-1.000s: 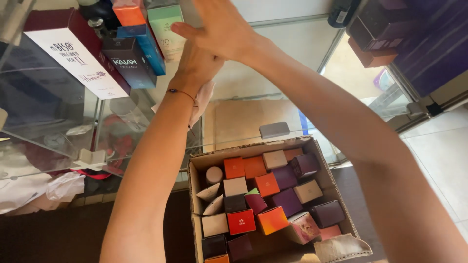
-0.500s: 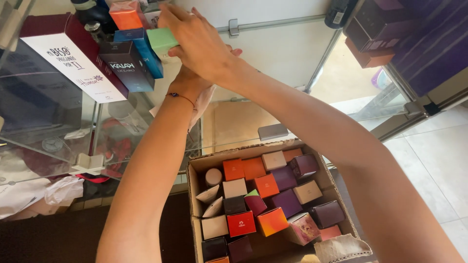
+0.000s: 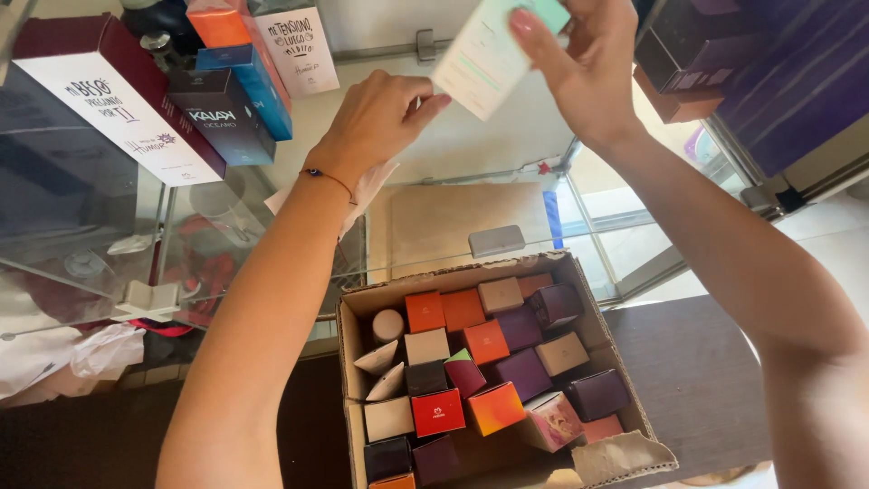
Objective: Packing small cosmetic boxes from a glass shelf into a cardboard box
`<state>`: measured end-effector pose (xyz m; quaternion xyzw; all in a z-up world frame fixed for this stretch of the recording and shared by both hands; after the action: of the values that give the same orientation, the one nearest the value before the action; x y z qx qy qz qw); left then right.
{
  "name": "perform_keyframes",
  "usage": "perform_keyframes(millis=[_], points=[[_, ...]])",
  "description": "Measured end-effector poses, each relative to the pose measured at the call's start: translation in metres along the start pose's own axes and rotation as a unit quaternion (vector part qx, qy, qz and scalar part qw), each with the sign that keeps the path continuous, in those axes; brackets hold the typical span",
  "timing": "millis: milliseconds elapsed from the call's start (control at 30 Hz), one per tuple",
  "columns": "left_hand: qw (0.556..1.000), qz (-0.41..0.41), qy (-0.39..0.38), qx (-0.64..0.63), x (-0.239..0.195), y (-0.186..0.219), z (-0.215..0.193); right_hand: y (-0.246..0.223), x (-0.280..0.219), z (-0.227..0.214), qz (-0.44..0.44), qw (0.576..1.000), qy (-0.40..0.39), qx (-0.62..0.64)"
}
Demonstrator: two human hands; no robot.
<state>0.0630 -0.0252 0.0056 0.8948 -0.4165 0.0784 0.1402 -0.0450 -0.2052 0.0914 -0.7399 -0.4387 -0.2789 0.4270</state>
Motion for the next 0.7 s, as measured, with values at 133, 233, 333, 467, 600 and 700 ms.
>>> perform_keyframes(millis=[133, 233, 333, 467, 600, 700], points=[[0.993, -0.009, -0.015, -0.12, -0.005, 0.016, -0.012, 0.047, -0.028, -0.003, 0.135, 0.987, 0.04, 0.071], [0.978, -0.038, -0.037, -0.203, -0.008, 0.025, -0.022, 0.067, -0.036, 0.006, 0.21, 0.97, 0.052, 0.113], [0.961, -0.037, -0.059, -0.268, -0.007, 0.028, -0.017, 0.068, -0.04, 0.015, 0.258, 0.955, 0.037, 0.144], [0.94, 0.009, -0.069, -0.335, -0.019, 0.053, -0.029, 0.067, -0.039, 0.017, 0.265, 0.954, 0.03, 0.133], [0.935, 0.019, -0.06, -0.348, -0.014, 0.05, -0.023, 0.074, -0.041, 0.014, 0.253, 0.959, 0.035, 0.12], [0.921, 0.017, -0.053, -0.385, -0.013, 0.049, -0.024, 0.073, -0.04, 0.012, 0.242, 0.963, 0.044, 0.113]])
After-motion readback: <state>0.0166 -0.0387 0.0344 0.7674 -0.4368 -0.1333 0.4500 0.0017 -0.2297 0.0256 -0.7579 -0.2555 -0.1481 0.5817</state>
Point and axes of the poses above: each hand's wrist, its own x-axis towards the middle knuckle, its own z-axis out of the palm, y = z × x, the point moved 6 cm from there along x, towards the middle knuckle, and after that the axes turned 12 degrees about -y, right-handed, at the moved point
